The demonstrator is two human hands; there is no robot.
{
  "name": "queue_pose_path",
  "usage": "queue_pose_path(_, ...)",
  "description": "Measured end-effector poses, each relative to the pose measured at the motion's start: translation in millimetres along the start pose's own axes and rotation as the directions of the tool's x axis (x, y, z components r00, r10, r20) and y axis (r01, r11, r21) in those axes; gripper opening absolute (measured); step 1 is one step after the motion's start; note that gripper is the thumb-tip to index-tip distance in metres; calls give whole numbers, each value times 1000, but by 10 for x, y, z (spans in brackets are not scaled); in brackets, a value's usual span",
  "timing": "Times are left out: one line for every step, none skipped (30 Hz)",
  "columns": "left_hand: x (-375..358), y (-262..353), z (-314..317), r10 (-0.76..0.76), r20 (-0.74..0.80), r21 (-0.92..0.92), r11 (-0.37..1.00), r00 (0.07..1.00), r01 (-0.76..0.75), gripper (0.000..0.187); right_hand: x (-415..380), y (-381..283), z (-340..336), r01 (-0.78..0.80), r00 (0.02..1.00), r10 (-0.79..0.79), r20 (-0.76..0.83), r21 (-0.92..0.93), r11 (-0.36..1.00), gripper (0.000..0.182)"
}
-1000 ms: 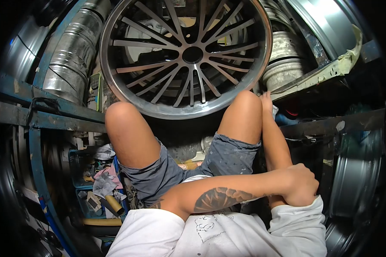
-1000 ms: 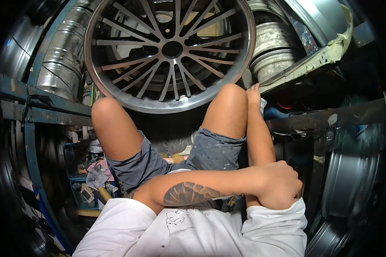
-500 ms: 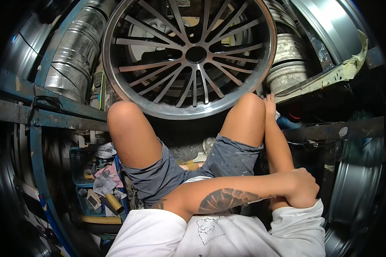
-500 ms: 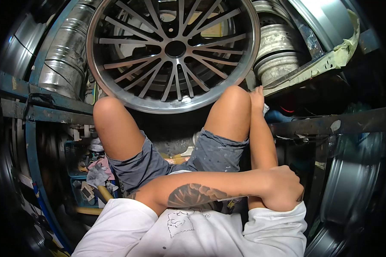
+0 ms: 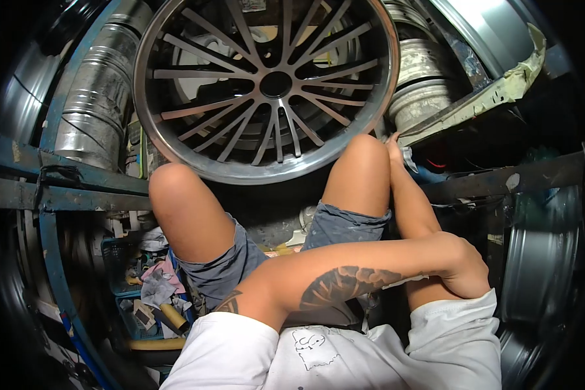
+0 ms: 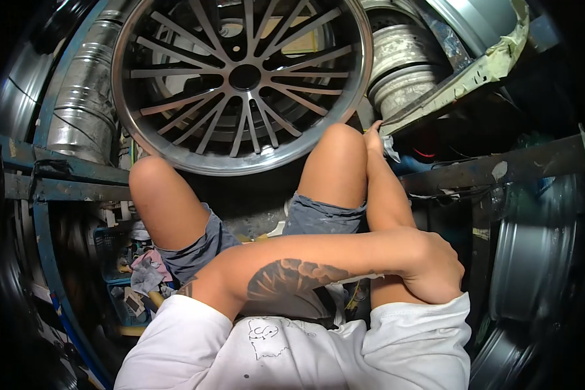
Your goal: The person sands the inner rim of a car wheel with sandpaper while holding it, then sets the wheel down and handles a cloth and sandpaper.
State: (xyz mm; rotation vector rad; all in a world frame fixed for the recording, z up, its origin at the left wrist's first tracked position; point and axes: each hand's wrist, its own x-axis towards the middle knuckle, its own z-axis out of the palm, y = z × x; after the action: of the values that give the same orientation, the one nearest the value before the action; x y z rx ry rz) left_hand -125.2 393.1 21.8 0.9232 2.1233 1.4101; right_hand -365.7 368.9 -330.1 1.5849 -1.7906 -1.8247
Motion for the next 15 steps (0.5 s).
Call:
queue_pose_path(-20, 20, -28, -13, 27, -5, 1000, 1000, 13, 56, -20, 12, -14, -7, 1000, 7, -5, -19, 1000, 44)
queue_pose_path(-52, 53, -65, -28, 56, -8, 1000, 998, 29, 59, -42, 27, -30, -15, 1000, 15, -12, -37, 999, 43)
queue_pose_path(-69, 74, -85, -45, 83, -10, 999, 996, 46, 61, -18, -10, 30, -23, 1000, 23, -7, -35, 999, 43)
queue_pose_path(-46, 32, -23, -38, -4, -22, 999, 999, 38, 57, 19, -41, 70, -32, 999, 32, -6, -35, 999, 42)
queue_pose_path(-48, -19, 66, -33, -93, -31, 999, 995, 30, 53, 39, -32, 66, -42, 999, 42, -7, -36, 998, 42)
queue_pose_path(-38, -60, 128, -29, -182, -41, 999, 983, 22, 50, 57, -24, 64, -41, 999, 41, 1, -15, 999, 42)
queue_pose_path(-13, -104, 168, -21, -206, -32, 999, 978, 15, 48, 68, -24, 62, -38, 999, 38, 8, 4, 999, 41)
queue_pose_path(-55, -112, 176, -14, -227, -20, 1000, 974, 9, 46, 68, -21, 55, -38, 999, 38, 16, 26, 999, 41)
queue_pose_path(-94, -116, 185, -4, -244, -8, 1000, 970, 2, 44, 38, -51, 26, -112, 993, 113, -24, 48, 993, 41)
queue_pose_path(-116, -112, 212, 10, -264, -11, 1000, 964, -13, 43, 13, -58, 13, -110, 994, 112, -17, 104, 988, 41)
queue_pose_path(-132, -101, 244, 24, -288, -17, 999, 957, -30, 42, -4, -65, -9, -105, 994, 108, -9, 156, 982, 41)
queue_pose_path(-134, -83, 263, 41, -316, -17, 999, 948, -49, 41, -1, -35, 7, -104, 994, 107, -4, 202, 974, 41)
queue_pose_path(-128, -87, 277, 42, -310, -13, 999, 950, -49, 41, 25, -23, 2, -152, 988, 156, 8, 301, 941, 41)
queue_pose_path(-115, -99, 296, 41, -304, -11, 999, 952, -47, 42, 29, -8, 21, -172, 982, 188, -20, 316, 933, 40)
queue_pose_path(-101, -104, 321, 40, -296, -13, 999, 954, -46, 42, 14, -28, 44, -189, 975, 216, -45, 332, 924, 40)
